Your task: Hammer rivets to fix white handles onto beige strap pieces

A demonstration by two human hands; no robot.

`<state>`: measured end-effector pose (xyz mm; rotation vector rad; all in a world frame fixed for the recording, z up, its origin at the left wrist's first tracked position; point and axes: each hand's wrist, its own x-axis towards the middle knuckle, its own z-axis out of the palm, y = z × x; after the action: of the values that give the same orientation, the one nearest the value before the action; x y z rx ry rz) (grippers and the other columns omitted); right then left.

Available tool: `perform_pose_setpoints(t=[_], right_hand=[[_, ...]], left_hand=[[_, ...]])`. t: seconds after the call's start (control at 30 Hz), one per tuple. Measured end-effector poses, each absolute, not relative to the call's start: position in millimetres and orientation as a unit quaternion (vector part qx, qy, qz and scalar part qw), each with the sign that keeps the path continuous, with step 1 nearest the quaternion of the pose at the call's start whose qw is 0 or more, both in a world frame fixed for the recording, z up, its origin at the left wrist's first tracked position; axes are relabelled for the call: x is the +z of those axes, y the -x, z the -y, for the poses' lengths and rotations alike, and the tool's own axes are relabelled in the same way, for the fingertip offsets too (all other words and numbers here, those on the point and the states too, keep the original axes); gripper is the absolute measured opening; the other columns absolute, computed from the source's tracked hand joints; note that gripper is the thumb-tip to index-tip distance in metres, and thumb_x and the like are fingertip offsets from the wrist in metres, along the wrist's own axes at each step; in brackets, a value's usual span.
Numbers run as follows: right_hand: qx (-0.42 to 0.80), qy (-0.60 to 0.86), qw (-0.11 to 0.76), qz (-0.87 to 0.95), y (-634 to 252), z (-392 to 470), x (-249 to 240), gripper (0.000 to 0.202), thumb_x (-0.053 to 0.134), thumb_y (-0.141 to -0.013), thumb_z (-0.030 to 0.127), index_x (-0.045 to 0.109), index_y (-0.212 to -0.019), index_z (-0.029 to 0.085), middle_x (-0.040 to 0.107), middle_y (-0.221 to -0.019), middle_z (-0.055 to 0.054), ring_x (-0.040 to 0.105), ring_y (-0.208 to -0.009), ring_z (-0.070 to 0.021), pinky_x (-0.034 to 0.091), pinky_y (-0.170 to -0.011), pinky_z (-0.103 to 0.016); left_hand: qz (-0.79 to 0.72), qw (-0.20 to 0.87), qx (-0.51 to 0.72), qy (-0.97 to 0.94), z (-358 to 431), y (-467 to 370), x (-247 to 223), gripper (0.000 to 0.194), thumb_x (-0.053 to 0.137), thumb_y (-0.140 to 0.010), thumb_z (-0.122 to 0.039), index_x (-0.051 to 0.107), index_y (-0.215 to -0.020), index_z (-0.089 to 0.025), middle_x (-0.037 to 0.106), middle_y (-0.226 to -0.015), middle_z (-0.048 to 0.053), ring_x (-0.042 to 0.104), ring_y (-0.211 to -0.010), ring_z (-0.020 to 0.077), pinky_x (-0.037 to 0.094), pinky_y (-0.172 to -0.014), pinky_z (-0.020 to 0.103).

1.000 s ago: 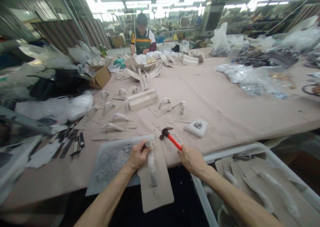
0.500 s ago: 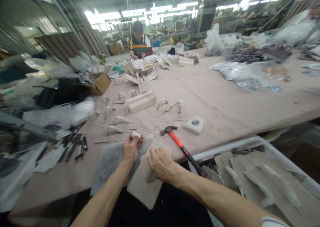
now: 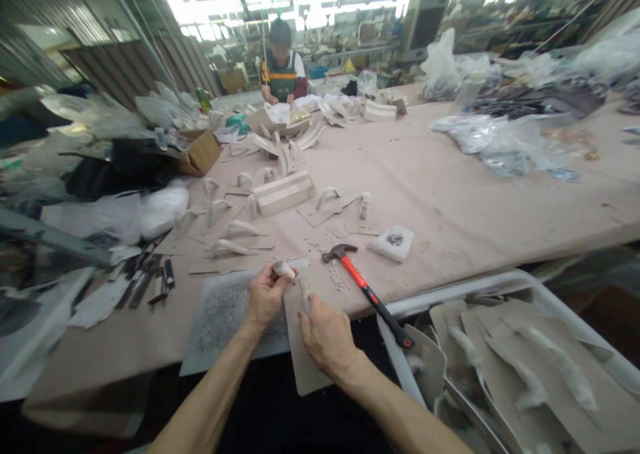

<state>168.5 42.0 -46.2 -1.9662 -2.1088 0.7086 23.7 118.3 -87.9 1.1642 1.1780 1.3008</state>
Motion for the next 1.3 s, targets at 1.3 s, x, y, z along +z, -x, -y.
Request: perform_pose_setpoints(t=[1.3], right_hand=[[0.11, 0.555, 0.134, 0.814, -262.4, -74.5, 32.5, 0.021, 0.043, -0.097, 0.032, 0.047, -0.079, 0.022, 0.048, -0.056, 0.003, 0.033, -0.046, -0.011, 0.015, -0.05, -0.029]], left_hand=[[-0.486, 0.361, 0.397, -0.689, -122.4, -28.5, -109.4, 0.01, 0.056, -0.087, -0.025, 0.064, -0.085, -0.019, 0.053, -0.063, -0.003, 0.048, -0.056, 0.0131, 0.037, -0.056, 0.024]])
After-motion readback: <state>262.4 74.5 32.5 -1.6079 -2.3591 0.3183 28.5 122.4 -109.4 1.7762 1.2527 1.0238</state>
